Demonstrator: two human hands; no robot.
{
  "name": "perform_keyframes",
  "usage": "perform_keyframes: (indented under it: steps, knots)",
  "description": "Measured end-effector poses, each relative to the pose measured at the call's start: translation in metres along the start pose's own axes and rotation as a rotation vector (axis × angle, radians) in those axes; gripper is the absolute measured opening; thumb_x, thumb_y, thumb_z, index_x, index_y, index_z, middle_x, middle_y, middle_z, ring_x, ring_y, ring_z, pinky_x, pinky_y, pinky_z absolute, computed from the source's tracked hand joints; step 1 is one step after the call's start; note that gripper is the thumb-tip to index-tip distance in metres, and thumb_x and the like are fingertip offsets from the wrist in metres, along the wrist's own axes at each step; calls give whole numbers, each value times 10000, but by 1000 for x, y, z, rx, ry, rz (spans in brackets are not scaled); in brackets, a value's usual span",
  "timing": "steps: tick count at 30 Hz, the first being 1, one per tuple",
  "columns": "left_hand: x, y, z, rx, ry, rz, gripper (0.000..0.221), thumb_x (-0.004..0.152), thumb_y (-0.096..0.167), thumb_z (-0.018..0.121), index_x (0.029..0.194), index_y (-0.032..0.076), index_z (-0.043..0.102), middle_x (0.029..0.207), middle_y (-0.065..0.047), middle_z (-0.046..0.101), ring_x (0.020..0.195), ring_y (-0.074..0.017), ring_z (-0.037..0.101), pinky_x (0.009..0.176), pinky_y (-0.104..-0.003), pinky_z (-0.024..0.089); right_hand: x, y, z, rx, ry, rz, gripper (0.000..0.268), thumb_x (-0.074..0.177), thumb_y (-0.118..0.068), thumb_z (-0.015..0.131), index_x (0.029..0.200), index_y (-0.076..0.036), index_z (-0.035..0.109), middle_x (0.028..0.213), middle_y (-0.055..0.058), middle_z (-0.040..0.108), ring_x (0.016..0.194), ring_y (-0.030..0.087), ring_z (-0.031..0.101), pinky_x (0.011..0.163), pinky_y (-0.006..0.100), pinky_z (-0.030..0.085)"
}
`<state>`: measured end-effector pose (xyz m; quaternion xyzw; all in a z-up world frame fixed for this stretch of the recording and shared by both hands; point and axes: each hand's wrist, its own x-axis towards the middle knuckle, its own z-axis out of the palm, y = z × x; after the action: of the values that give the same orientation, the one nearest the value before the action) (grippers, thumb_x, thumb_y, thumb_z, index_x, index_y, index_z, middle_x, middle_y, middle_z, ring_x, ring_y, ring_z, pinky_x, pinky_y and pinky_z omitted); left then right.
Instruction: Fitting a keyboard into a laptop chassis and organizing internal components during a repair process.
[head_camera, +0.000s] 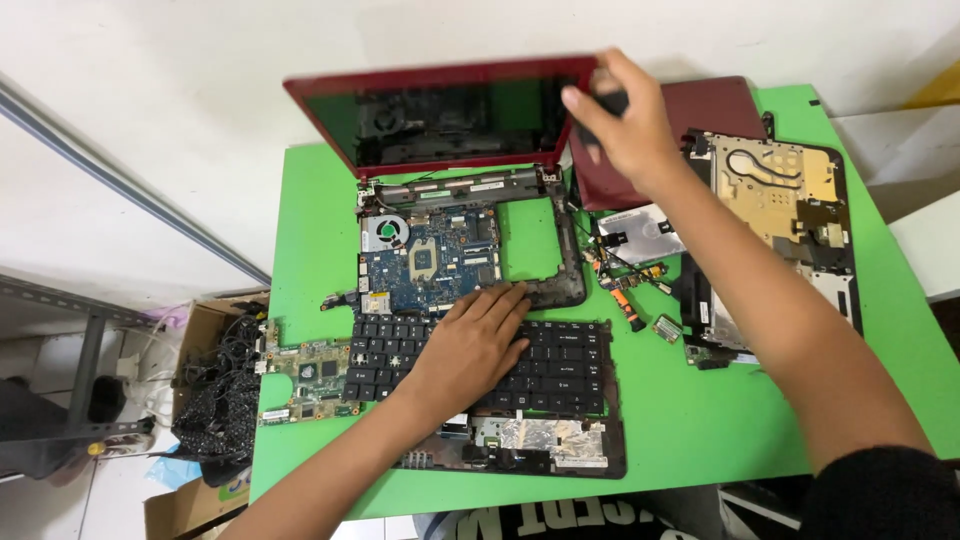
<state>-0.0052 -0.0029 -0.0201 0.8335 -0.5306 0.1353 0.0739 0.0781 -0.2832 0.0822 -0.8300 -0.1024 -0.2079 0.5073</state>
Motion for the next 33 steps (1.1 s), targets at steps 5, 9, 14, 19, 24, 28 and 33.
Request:
perform_keyframes:
  steps: [5, 9, 14, 19, 24, 28, 33]
  knots:
    - [-3, 6, 6, 48, 77, 0, 448, 1040, 305, 528, 1372, 11, 598, 1439, -166, 585, 1361, -299, 520, 1111, -435, 418, -47, 17, 2, -78, 69, -231, 109, 1044, -73, 698, 1114, -24, 630, 1030, 148, 739, 796, 219, 724, 618, 266, 551]
    - [-3, 13, -6, 45, 133, 21, 396, 1000, 205, 607, 1317, -32, 633, 1379, -211, 621, 1332, -343, 553, 1058, -441, 478, -85, 6, 2, -92, 27, -283, 162, 960, 52, 660, 1052, -80, 683, 1161, 123, 776, 1075, 288, 740, 937, 412, 563]
    - [-6, 21, -8, 53, 125, 118, 331, 974, 112, 601, 1285, 10, 656, 1284, -173, 673, 1267, -323, 615, 947, -390, 552, -123, 8, 1, -216, -75, -240, 286, 877, 119, 660, 1071, -85, 717, 1201, 128, 763, 1079, 304, 724, 903, 418, 588]
    - [-3, 20, -11, -15, 112, 234, 310, 955, 50, 618, 1260, 22, 665, 1235, -146, 687, 1198, -306, 641, 872, -388, 578, -128, -4, -5, -429, -245, -246, 357, 842, 152, 665, 1133, -51, 700, 1264, 113, 749, 1025, 306, 739, 857, 442, 619]
    - [-3, 13, -26, -330, 38, 241, 622, 957, 518, 631, 1251, -29, 666, 1281, -231, 655, 1222, -401, 620, 946, -449, 541, -122, -16, -8, -688, -410, -157, 314, 961, -27, 581, 1190, -215, 684, 1371, -68, 707, 778, 260, 765, 704, 380, 615]
    - [-3, 13, -30, -361, 15, 237, 742, 849, 628, 681, 1225, -11, 689, 1241, -216, 690, 1211, -386, 634, 968, -445, 536, -125, -11, -6, -687, -469, -102, 314, 964, -31, 543, 1173, -213, 692, 1398, -60, 691, 701, 285, 751, 646, 394, 610]
    - [-2, 11, -42, -366, -33, 264, 730, 781, 569, 710, 1269, 28, 659, 1270, -184, 658, 1203, -391, 597, 946, -486, 490, -130, -5, -3, -628, -398, -119, 258, 966, -68, 562, 1132, -195, 712, 1383, -36, 701, 845, 252, 771, 702, 379, 620]
